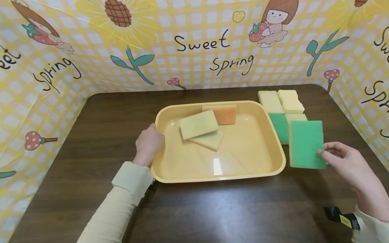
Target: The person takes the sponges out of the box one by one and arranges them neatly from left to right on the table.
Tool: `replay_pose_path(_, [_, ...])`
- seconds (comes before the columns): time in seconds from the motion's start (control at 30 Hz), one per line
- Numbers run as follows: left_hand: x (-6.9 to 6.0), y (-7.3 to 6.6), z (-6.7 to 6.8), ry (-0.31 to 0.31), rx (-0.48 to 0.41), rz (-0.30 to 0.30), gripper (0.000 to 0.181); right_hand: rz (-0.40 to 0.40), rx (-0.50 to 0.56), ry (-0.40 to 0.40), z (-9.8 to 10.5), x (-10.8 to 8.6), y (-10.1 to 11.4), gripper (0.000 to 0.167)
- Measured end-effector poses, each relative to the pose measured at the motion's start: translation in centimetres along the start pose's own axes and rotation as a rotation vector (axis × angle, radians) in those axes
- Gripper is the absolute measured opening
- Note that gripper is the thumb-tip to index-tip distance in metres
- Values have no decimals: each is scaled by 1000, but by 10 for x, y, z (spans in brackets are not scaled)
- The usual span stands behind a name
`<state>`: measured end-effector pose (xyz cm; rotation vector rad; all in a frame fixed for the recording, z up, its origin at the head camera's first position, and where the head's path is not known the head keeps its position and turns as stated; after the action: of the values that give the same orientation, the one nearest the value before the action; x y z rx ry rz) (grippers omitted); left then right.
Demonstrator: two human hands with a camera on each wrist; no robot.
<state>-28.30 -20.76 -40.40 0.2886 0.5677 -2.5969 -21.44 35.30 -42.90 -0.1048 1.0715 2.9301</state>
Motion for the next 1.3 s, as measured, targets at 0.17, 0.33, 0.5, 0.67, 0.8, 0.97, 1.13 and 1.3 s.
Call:
replay_pose_path(0.17, [0,1,0,-3,0,3,41,-38,-36,93,-6,-3,4,60])
replay_pose_path(0.33, [0,1,0,-3,5,5,41,-23,-12,252,-14,-13,34,57])
replay_pose_path(0.5, [0,0,1,-11,-2,4,40,-8,-30,333,-23,-19,46,50])
replay_pose_path(0.67, [2,1,0,-8,-2,8,42,5,-9,400,-34,-18,38,47])
replay_pose_path(0.8, [1,1,-2,-9,-3,4,40,-11,-11,423,-41,-15,30,45])
replay_pose_path(0.97, [1,1,-1,-18,-2,0,37,-20,-15,447,-46,-12,29,43])
replay_pose_path(1.13, [1,1,0,-20,0,4,39,4,-17,451,-48,-10,31,40])
replay_pose_path(1.3, [0,0,0,-14,-6,6,40,6,-11,464,-51,-9,30,41])
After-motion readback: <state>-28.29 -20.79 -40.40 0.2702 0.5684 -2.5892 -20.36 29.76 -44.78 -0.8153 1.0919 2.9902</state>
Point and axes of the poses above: each hand's wrist, its own x-axis towards the middle knuckle, its own z-axis out of the back of the hand, y = z × x, the point moved 9 cm from there along x, towards the middle knuckle, and after that the axes turned 13 degrees about z, right-handed, at the moved point
